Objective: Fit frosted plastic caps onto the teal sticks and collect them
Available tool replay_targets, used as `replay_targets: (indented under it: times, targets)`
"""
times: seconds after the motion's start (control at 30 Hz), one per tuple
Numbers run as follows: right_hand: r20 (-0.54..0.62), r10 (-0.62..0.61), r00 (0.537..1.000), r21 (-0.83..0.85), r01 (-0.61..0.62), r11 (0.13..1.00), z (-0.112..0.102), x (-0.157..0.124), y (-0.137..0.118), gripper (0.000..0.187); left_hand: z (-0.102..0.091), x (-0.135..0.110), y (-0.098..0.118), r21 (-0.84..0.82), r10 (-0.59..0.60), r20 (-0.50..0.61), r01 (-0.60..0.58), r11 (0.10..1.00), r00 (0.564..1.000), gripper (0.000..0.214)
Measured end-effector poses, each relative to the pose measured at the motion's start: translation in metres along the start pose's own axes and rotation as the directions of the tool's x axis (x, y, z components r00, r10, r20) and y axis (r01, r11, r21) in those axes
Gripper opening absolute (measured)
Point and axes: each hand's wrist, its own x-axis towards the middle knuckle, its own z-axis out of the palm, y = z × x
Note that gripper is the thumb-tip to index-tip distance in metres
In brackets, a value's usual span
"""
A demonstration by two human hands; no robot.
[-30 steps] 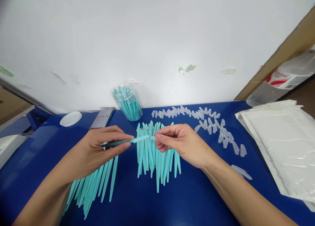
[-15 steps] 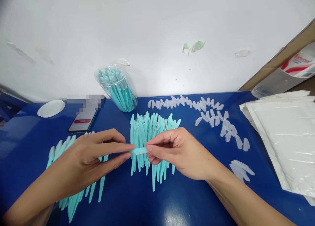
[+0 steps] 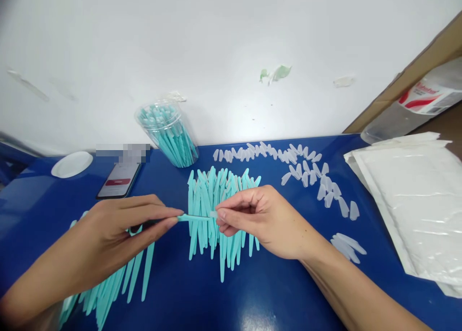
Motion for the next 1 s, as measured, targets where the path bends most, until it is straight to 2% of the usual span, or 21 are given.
replay_targets:
  times: [0.13, 0.3, 0.47, 0.67, 0.77, 0.8, 0.87, 0.9, 0.93, 1.0]
  targets:
    - [-0.030, -0.025, 0.999, -0.029, 0.024, 0.999, 0.001, 0.001, 0.001, 0.016, -0.004, 0.000, 0.000, -0.069, -0.190, 0.105, 0.198, 0.978, 0.976, 0.021]
    - [-0.027, -0.047, 0.999, -0.040, 0.046, 0.998, 0.006, 0.000, 0.001, 0.018, 0.002, 0.003, 0.002, -0.117, -0.290, 0.154, 0.309, 0.944, 0.944, 0.028]
    - [-0.017, -0.049, 0.999, -0.046, 0.049, 0.998, 0.013, 0.000, 0.004, 0.020, 0.009, 0.005, 0.009, -0.124, -0.283, 0.145, 0.301, 0.946, 0.948, 0.029]
    - [-0.063, -0.052, 0.997, -0.115, 0.045, 0.992, 0.023, 0.000, 0.002, 0.024, 0.026, 0.013, 0.025, -0.175, -0.267, 0.065, 0.274, 0.946, 0.962, 0.024]
    - [-0.092, -0.098, 0.991, -0.180, 0.081, 0.980, 0.022, -0.003, 0.000, 0.030, 0.018, 0.007, 0.022, -0.178, -0.304, 0.060, 0.310, 0.934, 0.951, 0.023]
    - [-0.123, -0.131, 0.984, -0.220, 0.101, 0.970, 0.020, -0.004, -0.001, 0.034, 0.012, 0.001, 0.018, -0.170, -0.337, 0.020, 0.335, 0.927, 0.941, 0.023]
    - [-0.215, -0.213, 0.953, -0.318, 0.138, 0.938, 0.015, -0.007, -0.003, 0.040, -0.003, -0.020, 0.006, -0.133, -0.440, -0.141, 0.424, 0.896, 0.887, 0.026]
    - [-0.260, -0.257, 0.931, -0.373, 0.148, 0.916, 0.012, -0.009, -0.003, 0.041, -0.011, -0.033, -0.001, -0.101, -0.496, -0.253, 0.488, 0.867, 0.830, 0.029]
    - [-0.297, -0.296, 0.908, -0.429, 0.150, 0.891, 0.009, -0.010, -0.004, 0.040, -0.017, -0.048, -0.008, -0.063, -0.562, -0.337, 0.578, 0.814, 0.755, 0.033]
    - [-0.330, -0.349, 0.877, -0.529, 0.134, 0.838, 0.005, -0.011, -0.004, 0.037, -0.026, -0.076, -0.019, 0.026, -0.715, -0.405, 0.789, 0.613, 0.569, 0.040]
